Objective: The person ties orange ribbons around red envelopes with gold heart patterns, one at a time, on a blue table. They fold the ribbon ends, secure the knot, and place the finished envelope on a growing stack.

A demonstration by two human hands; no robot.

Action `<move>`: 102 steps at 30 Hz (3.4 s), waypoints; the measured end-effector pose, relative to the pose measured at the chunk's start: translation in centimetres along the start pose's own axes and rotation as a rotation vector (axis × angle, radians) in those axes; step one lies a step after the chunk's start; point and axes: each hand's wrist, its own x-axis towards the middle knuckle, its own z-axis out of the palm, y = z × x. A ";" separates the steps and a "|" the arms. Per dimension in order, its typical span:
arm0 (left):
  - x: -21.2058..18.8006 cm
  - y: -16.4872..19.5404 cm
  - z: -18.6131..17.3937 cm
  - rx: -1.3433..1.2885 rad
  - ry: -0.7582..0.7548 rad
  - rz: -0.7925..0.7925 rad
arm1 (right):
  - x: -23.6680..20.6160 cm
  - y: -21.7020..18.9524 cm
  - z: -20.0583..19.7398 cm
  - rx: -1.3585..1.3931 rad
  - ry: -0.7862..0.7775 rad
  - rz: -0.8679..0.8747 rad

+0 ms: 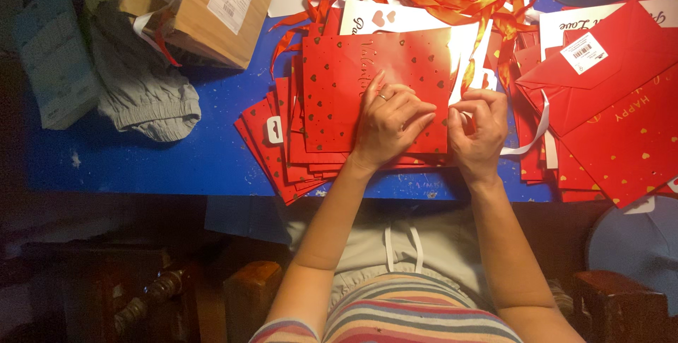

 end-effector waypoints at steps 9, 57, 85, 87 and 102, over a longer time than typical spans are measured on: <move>0.0 0.0 -0.2 -0.025 -0.029 -0.003 | 0.6 -0.8 -0.7 -0.205 -0.073 -0.237; 0.5 0.3 -0.7 -0.068 -0.049 0.010 | 0.3 0.1 -0.1 -0.161 -0.050 -0.171; 0.3 0.4 -0.8 -0.098 -0.017 0.009 | 0.4 0.3 -0.3 -0.152 -0.089 -0.163; 0.3 0.5 -0.8 -0.107 -0.023 -0.006 | 0.3 0.4 -0.3 -0.164 -0.092 -0.168; 0.3 0.4 -0.7 -0.102 -0.003 0.026 | 0.3 0.3 -0.2 -0.145 -0.046 -0.172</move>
